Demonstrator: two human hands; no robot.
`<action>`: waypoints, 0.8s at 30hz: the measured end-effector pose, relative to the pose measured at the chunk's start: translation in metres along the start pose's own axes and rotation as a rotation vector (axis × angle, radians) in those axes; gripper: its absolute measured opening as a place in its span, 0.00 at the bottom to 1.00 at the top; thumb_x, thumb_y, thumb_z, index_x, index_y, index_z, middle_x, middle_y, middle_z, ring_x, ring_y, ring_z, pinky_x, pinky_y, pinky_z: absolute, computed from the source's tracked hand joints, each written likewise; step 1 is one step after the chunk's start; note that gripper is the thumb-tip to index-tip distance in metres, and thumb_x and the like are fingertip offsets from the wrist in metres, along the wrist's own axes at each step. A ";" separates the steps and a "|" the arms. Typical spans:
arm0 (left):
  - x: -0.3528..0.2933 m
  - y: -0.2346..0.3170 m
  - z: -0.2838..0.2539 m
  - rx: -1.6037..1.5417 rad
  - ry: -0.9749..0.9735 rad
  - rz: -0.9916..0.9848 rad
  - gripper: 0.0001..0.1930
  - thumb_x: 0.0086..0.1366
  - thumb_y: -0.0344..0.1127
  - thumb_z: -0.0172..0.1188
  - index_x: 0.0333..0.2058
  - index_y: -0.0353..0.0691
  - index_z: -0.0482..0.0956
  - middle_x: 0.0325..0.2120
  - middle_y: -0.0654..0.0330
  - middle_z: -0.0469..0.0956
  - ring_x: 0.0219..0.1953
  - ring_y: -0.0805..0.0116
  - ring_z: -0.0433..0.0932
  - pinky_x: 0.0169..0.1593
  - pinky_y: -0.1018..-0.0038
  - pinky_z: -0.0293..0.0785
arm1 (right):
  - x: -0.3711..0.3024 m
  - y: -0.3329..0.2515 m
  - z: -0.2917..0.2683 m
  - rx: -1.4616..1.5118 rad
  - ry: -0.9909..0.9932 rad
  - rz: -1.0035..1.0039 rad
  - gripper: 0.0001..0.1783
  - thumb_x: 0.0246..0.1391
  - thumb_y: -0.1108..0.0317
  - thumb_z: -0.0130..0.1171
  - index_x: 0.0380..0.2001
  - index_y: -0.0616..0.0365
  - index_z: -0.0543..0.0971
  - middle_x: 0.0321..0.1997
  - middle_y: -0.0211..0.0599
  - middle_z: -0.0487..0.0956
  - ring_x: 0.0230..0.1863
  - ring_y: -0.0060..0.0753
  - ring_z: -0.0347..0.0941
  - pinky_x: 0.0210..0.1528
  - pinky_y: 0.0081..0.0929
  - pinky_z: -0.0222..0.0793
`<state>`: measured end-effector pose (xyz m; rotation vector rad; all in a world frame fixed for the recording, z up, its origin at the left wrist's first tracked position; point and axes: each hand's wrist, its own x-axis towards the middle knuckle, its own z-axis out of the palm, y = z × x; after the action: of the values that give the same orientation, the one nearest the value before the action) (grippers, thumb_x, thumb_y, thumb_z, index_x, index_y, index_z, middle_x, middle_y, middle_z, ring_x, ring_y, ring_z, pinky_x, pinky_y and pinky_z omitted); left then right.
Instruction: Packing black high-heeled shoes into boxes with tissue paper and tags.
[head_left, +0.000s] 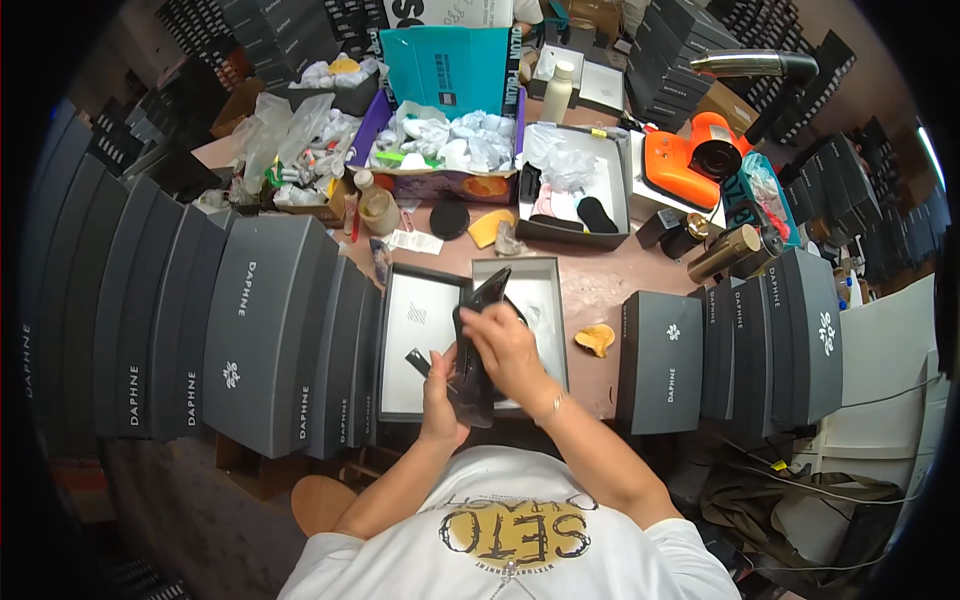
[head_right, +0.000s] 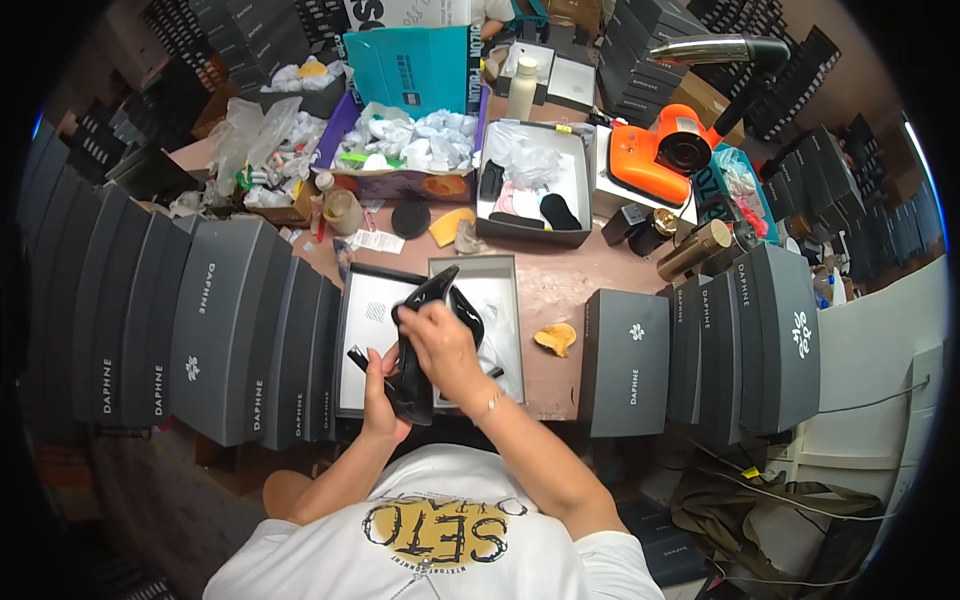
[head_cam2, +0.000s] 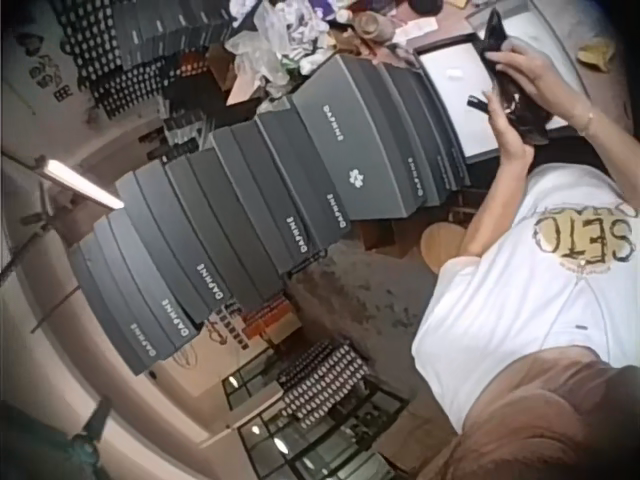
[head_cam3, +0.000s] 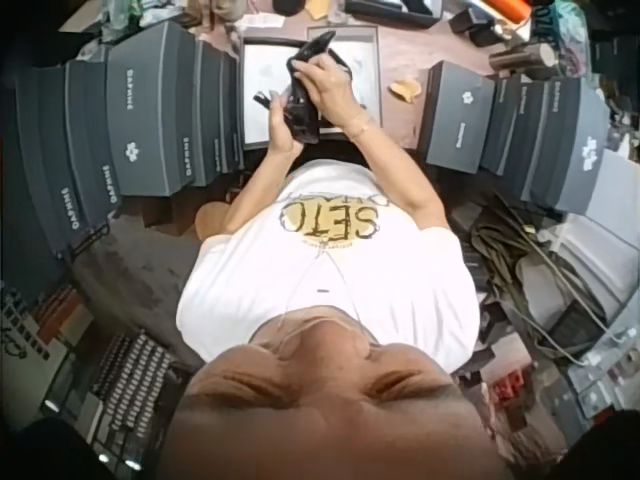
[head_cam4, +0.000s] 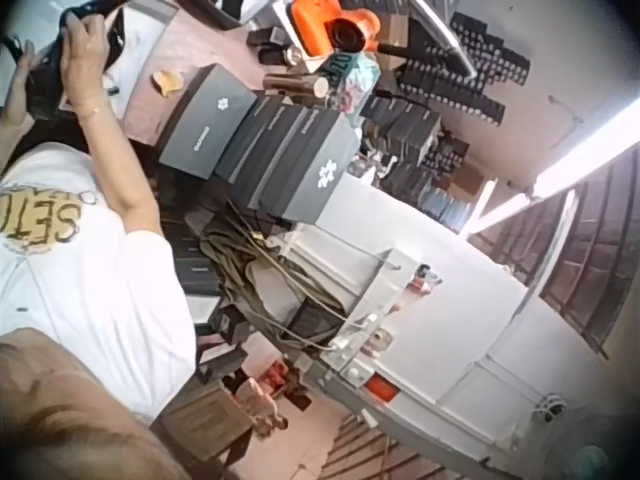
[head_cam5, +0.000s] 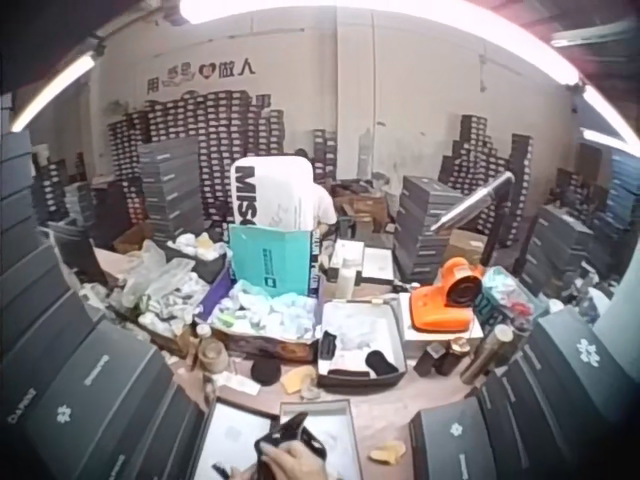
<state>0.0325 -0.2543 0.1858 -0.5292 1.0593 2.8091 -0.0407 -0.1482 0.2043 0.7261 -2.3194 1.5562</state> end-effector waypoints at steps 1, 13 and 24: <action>0.007 0.004 -0.003 0.035 -0.007 -0.004 0.36 0.69 0.60 0.37 0.61 0.32 0.58 0.48 0.55 0.72 0.49 0.70 0.72 0.53 0.73 0.69 | -0.014 -0.007 -0.002 0.023 -0.052 0.007 0.14 0.49 0.78 0.59 0.42 0.59 0.79 0.28 0.42 0.72 0.29 0.40 0.73 0.31 0.29 0.69; 0.018 0.018 -0.016 0.048 -0.019 -0.007 0.39 0.65 0.67 0.35 0.58 0.36 0.65 0.42 0.55 0.77 0.44 0.66 0.78 0.48 0.71 0.75 | -0.076 -0.034 -0.005 0.277 -0.342 0.067 0.13 0.52 0.75 0.58 0.43 0.59 0.80 0.29 0.39 0.73 0.31 0.36 0.70 0.33 0.27 0.67; 0.012 0.044 -0.021 0.265 -0.256 0.253 0.39 0.67 0.58 0.45 0.64 0.31 0.51 0.57 0.51 0.64 0.58 0.64 0.66 0.61 0.69 0.60 | -0.028 -0.024 -0.027 0.265 -0.193 0.465 0.19 0.50 0.68 0.64 0.45 0.66 0.77 0.36 0.33 0.73 0.39 0.25 0.68 0.43 0.21 0.63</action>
<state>0.0180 -0.3014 0.1946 -0.0085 1.4953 2.7699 -0.0061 -0.1237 0.2201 0.4201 -2.5845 2.1057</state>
